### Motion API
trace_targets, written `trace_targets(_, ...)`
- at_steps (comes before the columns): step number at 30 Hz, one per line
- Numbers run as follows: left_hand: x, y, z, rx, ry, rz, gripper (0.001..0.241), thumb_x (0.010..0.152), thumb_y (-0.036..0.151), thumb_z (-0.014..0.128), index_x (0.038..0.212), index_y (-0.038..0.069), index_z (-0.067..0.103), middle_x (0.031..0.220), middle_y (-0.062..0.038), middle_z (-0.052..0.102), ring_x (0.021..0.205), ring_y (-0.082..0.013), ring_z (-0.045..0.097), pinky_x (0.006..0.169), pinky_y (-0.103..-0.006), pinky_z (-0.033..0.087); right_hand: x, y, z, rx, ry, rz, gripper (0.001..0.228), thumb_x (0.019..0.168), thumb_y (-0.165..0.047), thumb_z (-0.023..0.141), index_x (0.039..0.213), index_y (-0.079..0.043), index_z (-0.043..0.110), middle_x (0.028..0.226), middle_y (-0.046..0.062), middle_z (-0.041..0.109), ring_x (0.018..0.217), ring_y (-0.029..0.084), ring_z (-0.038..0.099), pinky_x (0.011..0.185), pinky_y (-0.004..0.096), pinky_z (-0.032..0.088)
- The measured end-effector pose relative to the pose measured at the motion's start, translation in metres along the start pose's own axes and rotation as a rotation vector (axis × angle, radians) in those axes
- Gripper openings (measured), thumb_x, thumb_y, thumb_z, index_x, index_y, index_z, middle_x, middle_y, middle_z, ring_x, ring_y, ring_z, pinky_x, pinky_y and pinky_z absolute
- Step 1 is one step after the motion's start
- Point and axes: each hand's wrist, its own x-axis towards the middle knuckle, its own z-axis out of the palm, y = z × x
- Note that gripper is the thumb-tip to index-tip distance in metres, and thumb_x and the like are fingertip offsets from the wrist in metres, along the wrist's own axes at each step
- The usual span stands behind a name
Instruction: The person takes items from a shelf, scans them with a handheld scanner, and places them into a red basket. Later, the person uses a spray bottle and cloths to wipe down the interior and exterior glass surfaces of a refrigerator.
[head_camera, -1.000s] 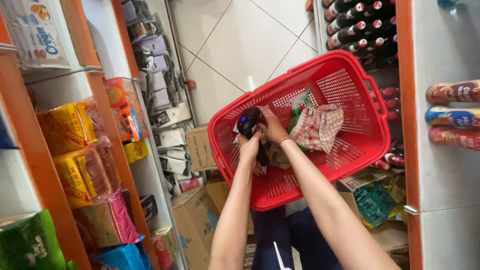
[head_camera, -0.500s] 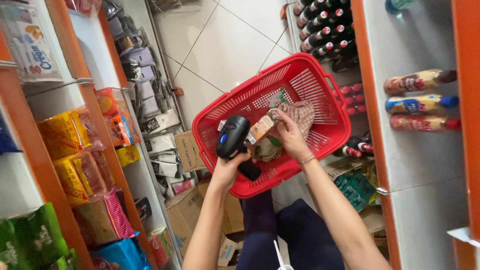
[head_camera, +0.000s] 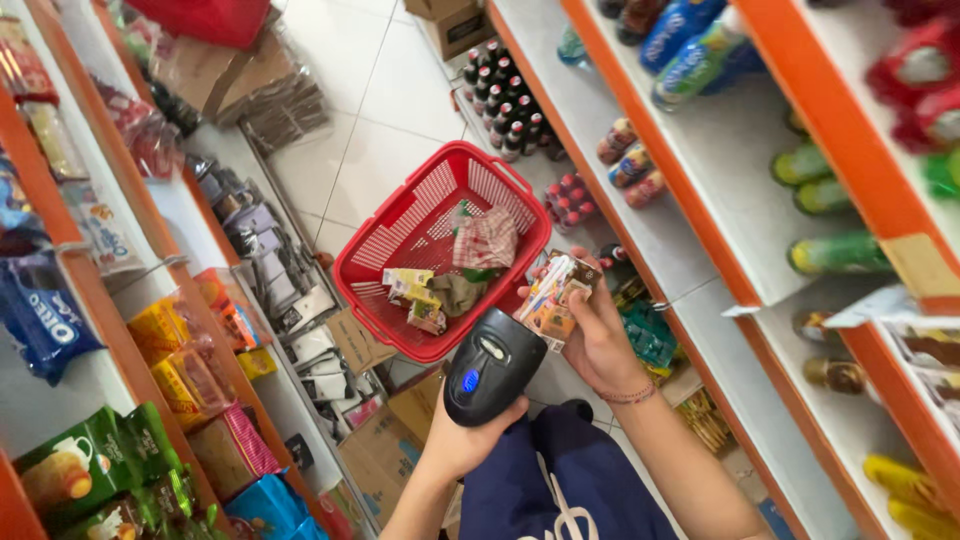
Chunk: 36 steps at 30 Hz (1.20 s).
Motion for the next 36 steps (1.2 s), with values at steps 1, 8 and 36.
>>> trace_targets(1,-0.01,0.015,0.018,0.154,0.047,0.107,0.027,0.078,0.004,0.081,0.102,0.001,0.069,0.089,-0.007,0.074,0.079,-0.0164,0.069,0.075,-0.0315,0.057,-0.016,-0.015,-0.001,-0.011,0.028,-0.04,0.058,0.102,-0.022,0.057,0.152,-0.016,0.028,0.137,0.015,0.055,0.126,0.033,0.061,0.101,0.052,0.054)
trace_targets(8,-0.065,0.075,0.113,0.415,-0.03,0.228,0.025,0.071,0.004,0.071,0.095,0.0,0.069,0.076,-0.014,0.071,0.065,-0.0274,0.072,0.064,-0.0326,0.056,-0.101,-0.09,-0.019,-0.128,0.213,-0.323,0.053,0.103,-0.009,0.059,0.153,-0.011,0.038,0.138,0.012,0.054,0.124,0.027,0.06,0.103,0.048,0.054)
trace_targets(36,-0.092,0.067,0.281,0.272,-0.457,0.17,0.028,0.073,0.009,0.085,0.097,0.003,0.071,0.083,-0.005,0.076,0.071,-0.0131,0.069,0.069,-0.0306,0.057,-0.29,-0.196,-0.093,0.189,0.36,-0.488,0.048,0.103,-0.02,0.051,0.149,-0.008,0.045,0.124,0.013,0.059,0.109,0.026,0.062,0.094,0.043,0.053)
